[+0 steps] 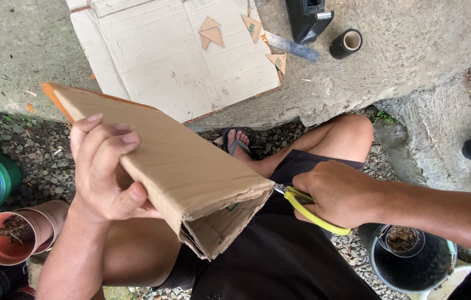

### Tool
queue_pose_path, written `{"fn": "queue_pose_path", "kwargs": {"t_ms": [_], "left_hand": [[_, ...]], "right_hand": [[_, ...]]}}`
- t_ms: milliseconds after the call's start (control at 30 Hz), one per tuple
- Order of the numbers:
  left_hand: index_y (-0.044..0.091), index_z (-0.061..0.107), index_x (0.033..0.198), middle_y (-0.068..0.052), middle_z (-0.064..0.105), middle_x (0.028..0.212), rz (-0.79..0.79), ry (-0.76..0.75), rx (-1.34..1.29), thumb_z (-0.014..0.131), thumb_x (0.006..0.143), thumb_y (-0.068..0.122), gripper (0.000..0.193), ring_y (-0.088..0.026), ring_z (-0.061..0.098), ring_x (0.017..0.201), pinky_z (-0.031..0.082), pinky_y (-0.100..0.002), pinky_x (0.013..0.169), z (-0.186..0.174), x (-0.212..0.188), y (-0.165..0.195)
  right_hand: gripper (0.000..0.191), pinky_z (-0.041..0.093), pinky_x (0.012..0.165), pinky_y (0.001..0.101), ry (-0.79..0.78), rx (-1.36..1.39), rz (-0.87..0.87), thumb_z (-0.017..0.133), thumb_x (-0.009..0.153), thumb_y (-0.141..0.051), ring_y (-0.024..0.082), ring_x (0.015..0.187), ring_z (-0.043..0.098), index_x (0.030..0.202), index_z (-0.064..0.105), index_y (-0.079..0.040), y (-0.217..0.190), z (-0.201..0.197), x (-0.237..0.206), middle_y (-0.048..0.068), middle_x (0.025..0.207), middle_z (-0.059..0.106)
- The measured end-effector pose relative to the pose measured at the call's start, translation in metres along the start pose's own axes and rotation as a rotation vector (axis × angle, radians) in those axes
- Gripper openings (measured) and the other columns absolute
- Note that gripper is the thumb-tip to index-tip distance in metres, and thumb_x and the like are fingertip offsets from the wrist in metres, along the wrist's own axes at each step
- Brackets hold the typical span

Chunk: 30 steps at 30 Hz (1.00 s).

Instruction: The person sits on the ground and uses yellow-handled scissors to cut a piece of cardboard into a triangular prism shape. They trim the edges and fold the flaps to form the structure.

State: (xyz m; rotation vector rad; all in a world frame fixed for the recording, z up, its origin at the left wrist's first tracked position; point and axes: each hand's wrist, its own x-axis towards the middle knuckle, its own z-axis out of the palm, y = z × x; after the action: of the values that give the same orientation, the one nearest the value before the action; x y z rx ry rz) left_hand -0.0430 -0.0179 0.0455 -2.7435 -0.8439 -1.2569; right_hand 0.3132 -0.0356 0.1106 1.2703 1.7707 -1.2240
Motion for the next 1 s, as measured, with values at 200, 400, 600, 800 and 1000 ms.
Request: {"fn": "queue_pose_path", "kwargs": {"t_ms": [200,400,600,800,1000], "left_hand": [[0.045,0.033,0.157,-0.014,0.053,0.127,-0.138,0.033,-0.045,0.045,0.104,0.055,0.055,-0.037,0.06,0.108,0.043,-0.065,0.099,-0.003,-0.012,-0.003],[0.045,0.032,0.155,-0.014,0.051,0.129,-0.121,0.028,-0.015,0.05,0.108,0.052,0.05,-0.038,0.06,0.11,0.044,-0.063,0.101,-0.006,-0.016,-0.003],[0.045,0.025,0.159,-0.014,0.051,0.123,-0.032,0.026,-0.006,0.065,0.097,0.068,0.078,-0.037,0.059,0.101,0.043,-0.063,0.094,-0.006,-0.003,0.001],[0.046,0.026,0.159,-0.013,0.053,0.124,-0.027,0.0,0.008,0.068,0.092,0.066,0.081,-0.038,0.06,0.102,0.043,-0.064,0.094,-0.009,0.003,0.003],[0.051,0.031,0.157,-0.012,0.057,0.123,-0.076,-0.025,-0.019,0.058,0.093,0.07,0.072,-0.039,0.061,0.106,0.043,-0.067,0.098,-0.006,-0.01,0.006]], "right_hand": [[0.04,0.054,0.064,0.0431,-0.022,0.062,-0.012,0.076,0.082,-0.05,0.026,0.066,0.072,0.088,0.07,-0.011,0.001,-0.008,-0.003,0.01,0.066,0.07],[0.037,0.053,0.065,0.044,-0.053,0.048,-0.039,0.075,0.083,-0.048,0.027,0.064,0.071,0.089,0.07,-0.012,0.002,-0.008,-0.007,0.011,0.064,0.07],[0.034,0.056,0.063,0.0447,-0.011,0.022,-0.037,0.077,0.084,-0.042,0.028,0.062,0.072,0.089,0.069,-0.009,0.006,0.004,-0.002,0.013,0.066,0.071],[0.033,0.054,0.062,0.0428,0.038,0.101,-0.112,0.079,0.082,-0.042,0.027,0.061,0.071,0.086,0.07,-0.011,0.006,0.0,0.001,0.011,0.063,0.071],[0.048,0.054,0.066,0.0431,-0.098,0.002,0.075,0.074,0.092,-0.056,0.027,0.067,0.071,0.082,0.067,-0.01,0.005,-0.003,-0.002,0.011,0.066,0.069]]}}
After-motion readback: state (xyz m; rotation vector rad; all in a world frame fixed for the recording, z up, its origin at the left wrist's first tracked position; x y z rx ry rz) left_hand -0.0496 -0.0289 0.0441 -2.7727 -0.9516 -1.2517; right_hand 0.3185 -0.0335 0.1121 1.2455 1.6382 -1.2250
